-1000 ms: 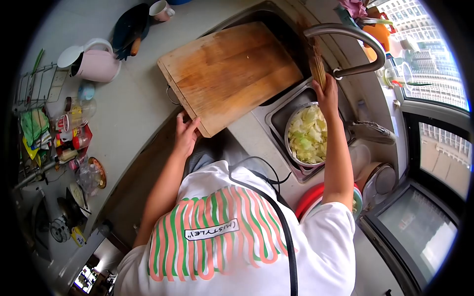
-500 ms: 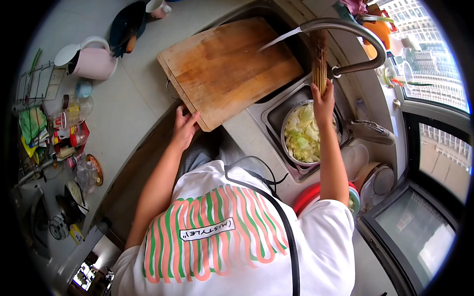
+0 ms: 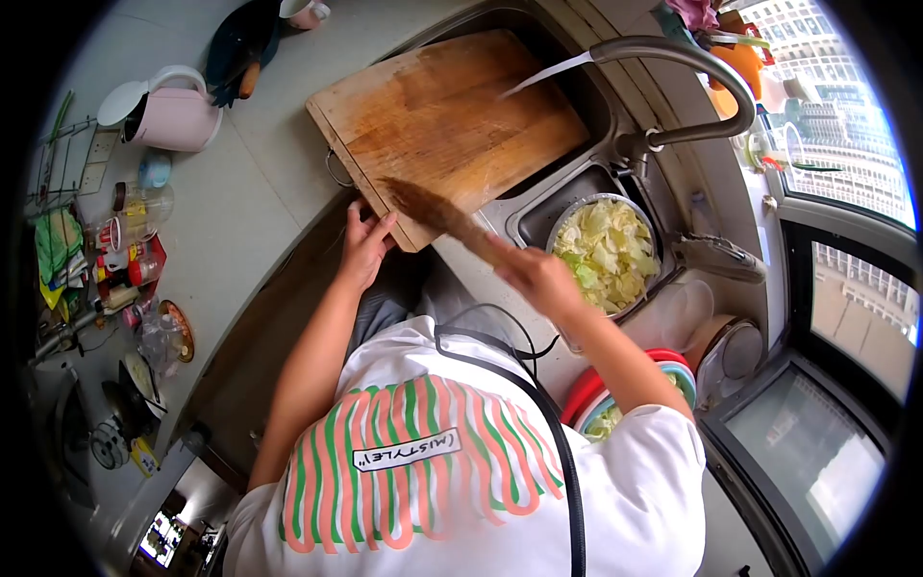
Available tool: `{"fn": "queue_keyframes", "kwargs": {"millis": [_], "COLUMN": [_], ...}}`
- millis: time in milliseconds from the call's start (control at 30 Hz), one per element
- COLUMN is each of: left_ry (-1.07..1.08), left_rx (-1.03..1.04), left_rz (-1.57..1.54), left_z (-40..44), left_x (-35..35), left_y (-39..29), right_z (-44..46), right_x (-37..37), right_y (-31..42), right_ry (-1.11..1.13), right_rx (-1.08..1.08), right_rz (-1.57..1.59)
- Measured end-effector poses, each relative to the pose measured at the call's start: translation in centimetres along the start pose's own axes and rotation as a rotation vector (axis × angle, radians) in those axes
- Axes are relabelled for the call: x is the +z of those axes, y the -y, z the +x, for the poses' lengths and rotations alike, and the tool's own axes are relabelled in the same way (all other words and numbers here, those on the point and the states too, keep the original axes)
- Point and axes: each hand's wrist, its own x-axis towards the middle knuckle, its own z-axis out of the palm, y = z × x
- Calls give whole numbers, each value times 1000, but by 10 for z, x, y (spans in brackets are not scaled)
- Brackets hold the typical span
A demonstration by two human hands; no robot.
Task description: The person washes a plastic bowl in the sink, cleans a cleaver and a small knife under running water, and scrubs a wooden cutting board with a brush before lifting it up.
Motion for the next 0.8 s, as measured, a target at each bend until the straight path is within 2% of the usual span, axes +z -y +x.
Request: {"fn": "queue_keyframes", "kwargs": {"millis": [67, 133, 200, 300, 400, 500, 533, 600, 700, 800], "left_ry": [-3, -7, -8, -3, -7, -9, -5, -7, -4, -15], "left_rx": [-1, -5, -11, -7, -14, -6, -5, -16, -15, -19], "left_rz": [5, 13, 21, 15, 10, 7, 11, 39, 59, 51], "left_z": [0, 0, 0, 0, 1, 3, 1, 0, 3, 1], "left_x": [0, 0, 0, -3, -3, -1, 0, 1, 2, 6], "left_y": [0, 0, 0, 1, 2, 1, 0, 1, 1, 2], "right_z": [21, 47, 57, 51, 41, 60, 79, 100, 87, 55], "right_x": [-1, -28, -62, -77, -50, -37, -34, -52, -60, -36], "right_y": [-45, -91, -99, -57, -30, -38, -67, -90, -79, -41], "right_ry": [-219, -263, -411, -400, -316, -251, -280, -464, -435, -346], "right_rx": [-143, 242, 305, 228, -6, 45, 190, 296, 207, 8], "right_rz": [-64, -173, -325, -171, -153, -232, -330, -365, -276, -238]}}
